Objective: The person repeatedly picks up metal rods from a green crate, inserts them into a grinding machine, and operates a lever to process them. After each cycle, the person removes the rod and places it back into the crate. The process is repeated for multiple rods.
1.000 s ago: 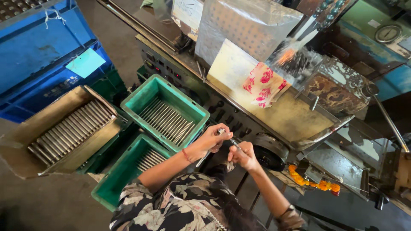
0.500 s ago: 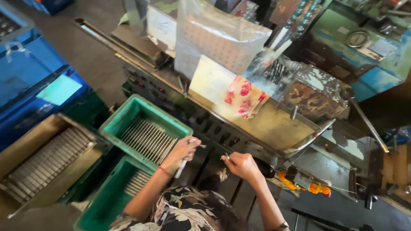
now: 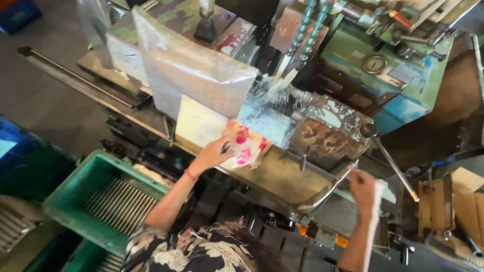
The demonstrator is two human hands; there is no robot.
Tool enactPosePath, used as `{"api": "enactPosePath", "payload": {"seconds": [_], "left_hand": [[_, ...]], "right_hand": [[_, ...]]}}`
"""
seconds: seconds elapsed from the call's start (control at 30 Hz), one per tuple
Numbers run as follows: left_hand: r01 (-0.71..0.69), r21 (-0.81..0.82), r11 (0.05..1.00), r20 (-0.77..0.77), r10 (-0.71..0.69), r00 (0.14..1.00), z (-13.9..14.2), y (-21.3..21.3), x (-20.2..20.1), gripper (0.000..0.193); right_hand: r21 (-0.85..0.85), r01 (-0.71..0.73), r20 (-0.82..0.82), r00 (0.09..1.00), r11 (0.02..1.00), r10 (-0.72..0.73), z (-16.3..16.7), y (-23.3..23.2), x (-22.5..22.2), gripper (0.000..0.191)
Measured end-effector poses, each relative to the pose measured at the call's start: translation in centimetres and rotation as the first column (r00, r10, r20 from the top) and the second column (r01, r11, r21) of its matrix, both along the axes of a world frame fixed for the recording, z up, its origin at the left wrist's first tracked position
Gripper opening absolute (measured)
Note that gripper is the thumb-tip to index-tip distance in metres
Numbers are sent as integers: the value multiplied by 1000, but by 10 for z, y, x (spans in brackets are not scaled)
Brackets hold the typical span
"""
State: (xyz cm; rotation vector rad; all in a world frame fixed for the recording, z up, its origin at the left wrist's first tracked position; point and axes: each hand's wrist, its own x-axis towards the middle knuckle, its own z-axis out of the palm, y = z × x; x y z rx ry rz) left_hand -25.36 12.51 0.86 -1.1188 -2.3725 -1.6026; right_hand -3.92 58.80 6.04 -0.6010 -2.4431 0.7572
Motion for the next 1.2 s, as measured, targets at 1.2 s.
{"api": "enactPosePath", "payload": {"seconds": [1.2], "left_hand": [[-713,245,656,944,7,331,-22,336,-267,32]], "right_hand": [[499,560,117,713,661,-692,-58,233,-14,61]]}}
